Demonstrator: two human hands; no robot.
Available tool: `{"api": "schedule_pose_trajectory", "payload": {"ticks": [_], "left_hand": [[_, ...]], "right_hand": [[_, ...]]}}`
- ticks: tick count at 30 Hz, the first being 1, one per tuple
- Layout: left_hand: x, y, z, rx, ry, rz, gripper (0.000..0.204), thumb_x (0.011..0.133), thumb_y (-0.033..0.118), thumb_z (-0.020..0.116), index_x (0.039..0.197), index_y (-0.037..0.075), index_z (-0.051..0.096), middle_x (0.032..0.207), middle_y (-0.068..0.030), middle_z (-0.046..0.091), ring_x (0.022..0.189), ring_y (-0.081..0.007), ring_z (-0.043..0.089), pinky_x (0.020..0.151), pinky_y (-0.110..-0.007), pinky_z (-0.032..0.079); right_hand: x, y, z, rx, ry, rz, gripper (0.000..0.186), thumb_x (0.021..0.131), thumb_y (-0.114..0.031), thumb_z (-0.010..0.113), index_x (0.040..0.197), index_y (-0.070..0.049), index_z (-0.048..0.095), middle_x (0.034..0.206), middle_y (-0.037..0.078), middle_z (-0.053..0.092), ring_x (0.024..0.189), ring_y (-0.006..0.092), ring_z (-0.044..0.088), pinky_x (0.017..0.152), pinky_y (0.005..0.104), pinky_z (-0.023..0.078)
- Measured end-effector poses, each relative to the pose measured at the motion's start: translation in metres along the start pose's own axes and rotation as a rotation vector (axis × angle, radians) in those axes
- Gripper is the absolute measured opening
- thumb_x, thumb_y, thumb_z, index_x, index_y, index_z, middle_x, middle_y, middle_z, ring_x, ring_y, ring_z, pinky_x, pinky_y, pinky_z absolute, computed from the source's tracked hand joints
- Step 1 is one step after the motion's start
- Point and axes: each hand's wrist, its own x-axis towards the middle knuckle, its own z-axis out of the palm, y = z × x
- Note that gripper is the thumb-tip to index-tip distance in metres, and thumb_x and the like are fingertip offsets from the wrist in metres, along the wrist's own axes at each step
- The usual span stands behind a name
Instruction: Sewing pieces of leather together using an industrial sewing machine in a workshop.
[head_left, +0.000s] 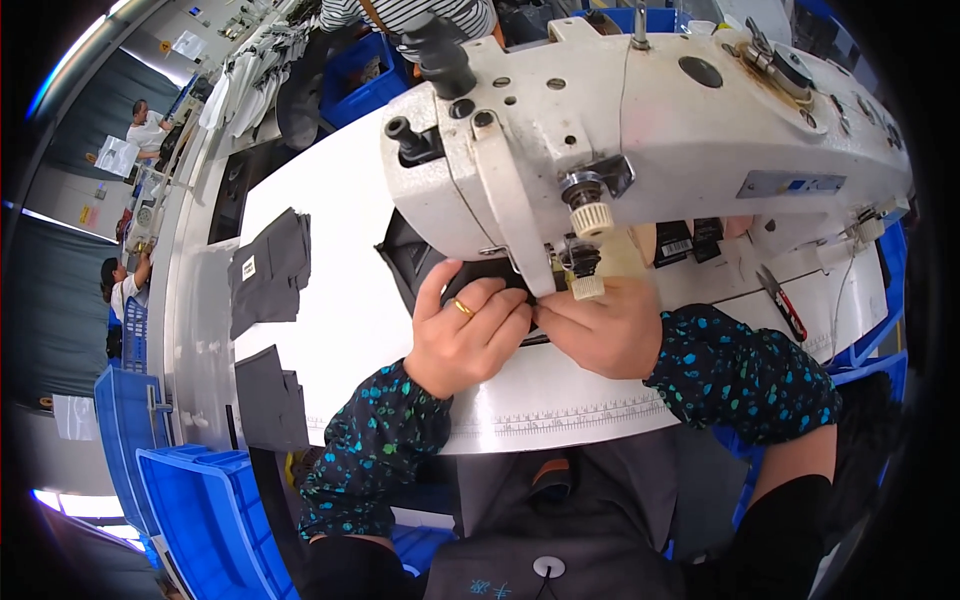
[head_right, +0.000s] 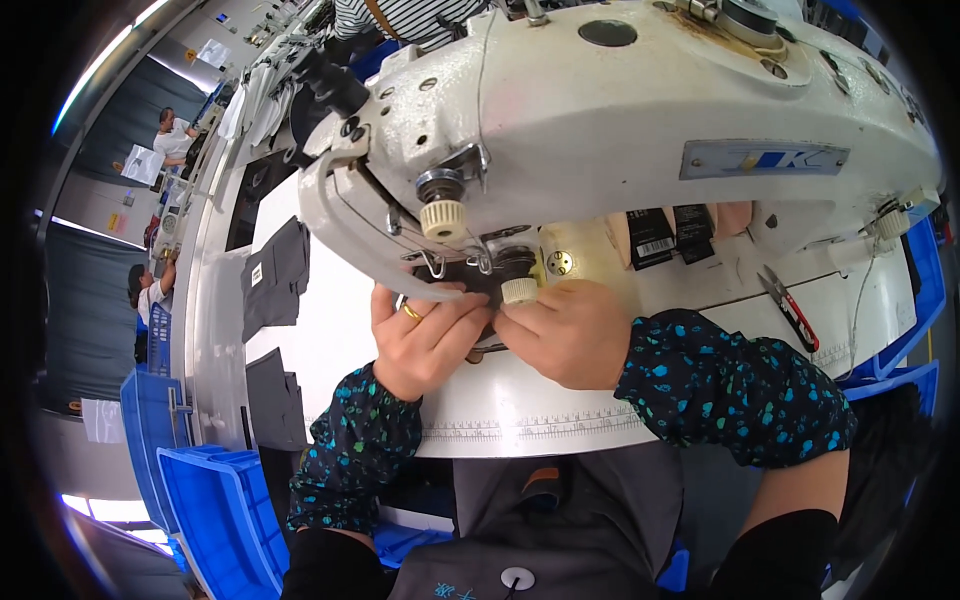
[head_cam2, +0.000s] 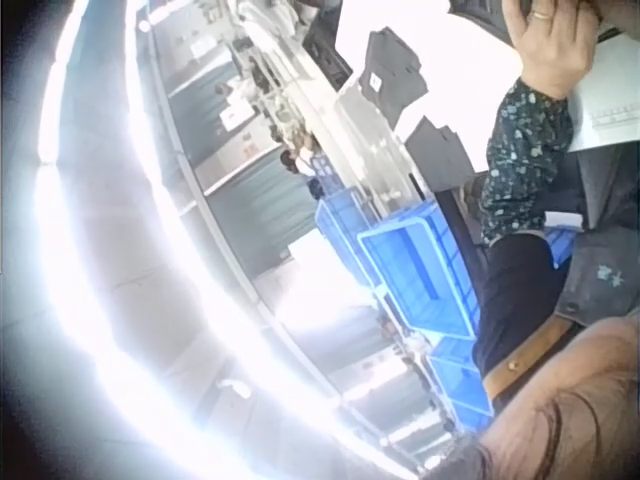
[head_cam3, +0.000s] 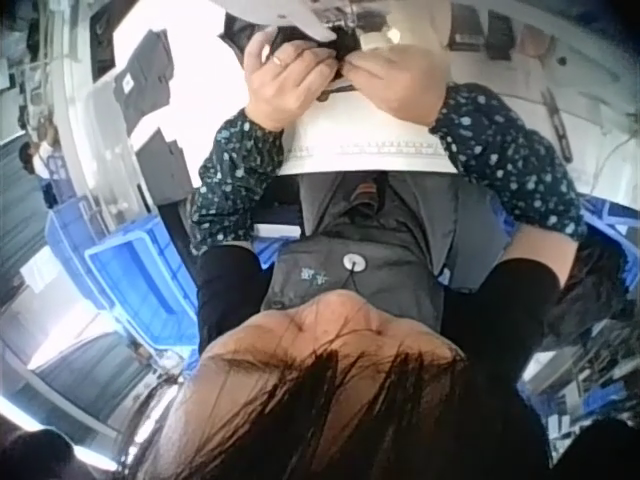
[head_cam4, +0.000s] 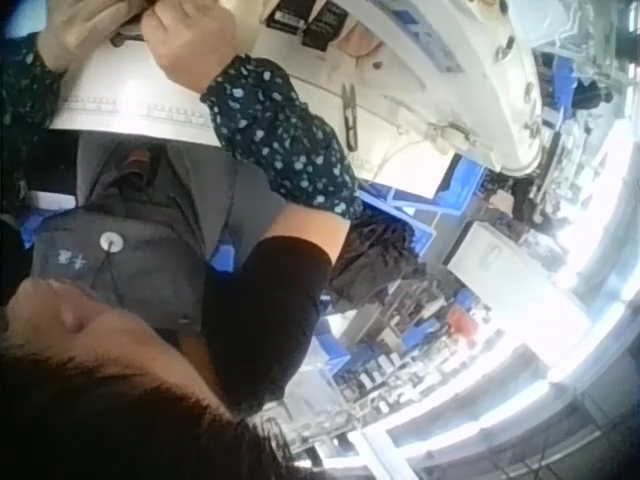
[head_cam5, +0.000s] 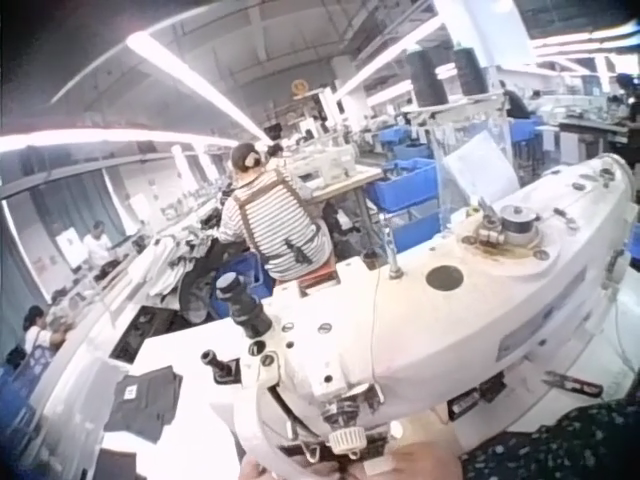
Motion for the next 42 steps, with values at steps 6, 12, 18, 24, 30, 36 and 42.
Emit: {"api": "schedule_pose_trajectory", "payload": {"ticks": [6, 12, 18, 24, 30, 36, 42], "left_hand": [[0.001, 0.025, -0.036, -0.162, -0.512, -0.220, 0.030, 0.078, 0.013, 0.068, 0.108, 0.009, 0.071, 0.115, -0.0028, 0.070, 0.106, -0.0205, 0.065, 0.109, -0.052, 0.040], [0.013, 0.024, -0.026, -0.196, -0.337, -0.434, 0.035, 0.083, 0.006, 0.070, 0.119, 0.006, 0.067, 0.120, -0.0047, 0.065, 0.112, -0.0252, 0.060, 0.103, -0.047, 0.040], [-0.009, 0.020, -0.005, -0.243, -0.413, -0.334, 0.039, 0.081, 0.012, 0.070, 0.120, 0.010, 0.068, 0.121, -0.0026, 0.063, 0.117, -0.0230, 0.057, 0.107, -0.048, 0.039], [-0.010, 0.014, -0.001, -0.269, -0.361, -0.280, 0.038, 0.077, 0.005, 0.070, 0.115, 0.010, 0.071, 0.120, -0.0022, 0.066, 0.118, -0.0246, 0.061, 0.102, -0.046, 0.042], [-0.007, -0.005, 0.015, -0.293, -0.289, -0.249, 0.034, 0.076, 0.002, 0.070, 0.110, 0.008, 0.072, 0.109, -0.0053, 0.067, 0.106, -0.0262, 0.064, 0.091, -0.044, 0.045], [-0.007, -0.023, 0.029, -0.290, -0.439, -0.407, 0.017, 0.073, 0.006, 0.070, 0.089, 0.011, 0.072, 0.081, -0.0073, 0.067, 0.080, -0.0302, 0.065, 0.084, -0.041, 0.047], [-0.001, -0.032, 0.041, -0.215, -0.198, -0.312, 0.009, 0.076, 0.006, 0.072, 0.072, 0.006, 0.065, 0.064, -0.0117, 0.063, 0.059, -0.0318, 0.065, 0.053, -0.040, 0.050]], "right_hand": [[-0.014, -0.026, 0.000, -0.186, -0.262, -0.088, 0.025, 0.073, -0.014, 0.064, 0.092, 0.000, 0.071, 0.092, 0.015, 0.069, 0.064, 0.0180, 0.063, 0.056, 0.0289, 0.049], [-0.015, -0.037, -0.004, -0.185, -0.348, -0.061, 0.021, 0.083, -0.020, 0.071, 0.089, 0.000, 0.072, 0.104, 0.019, 0.073, 0.060, 0.0160, 0.062, 0.054, 0.0295, 0.047], [-0.016, -0.037, -0.005, -0.175, -0.337, -0.020, 0.023, 0.084, -0.022, 0.072, 0.092, 0.000, 0.072, 0.104, 0.019, 0.073, 0.059, 0.0159, 0.062, 0.054, 0.0296, 0.048], [-0.017, -0.035, -0.003, -0.188, -0.347, 0.001, 0.023, 0.084, -0.022, 0.072, 0.093, 0.000, 0.072, 0.107, 0.019, 0.072, 0.059, 0.0158, 0.062, 0.053, 0.0296, 0.049], [-0.013, -0.019, 0.009, -0.135, -0.225, 0.025, 0.016, 0.080, -0.013, 0.065, 0.086, 0.000, 0.071, 0.089, 0.015, 0.071, 0.054, 0.0184, 0.064, 0.046, 0.0323, 0.048], [-0.011, -0.006, 0.015, -0.103, -0.266, 0.097, 0.009, 0.082, -0.012, 0.063, 0.082, -0.004, 0.067, 0.072, 0.005, 0.065, 0.055, 0.0198, 0.064, 0.046, 0.0364, 0.047], [-0.009, -0.003, 0.015, -0.133, -0.266, 0.088, 0.008, 0.082, -0.013, 0.062, 0.080, -0.005, 0.065, 0.062, 0.004, 0.061, 0.056, 0.0233, 0.065, 0.048, 0.0378, 0.048]]}}
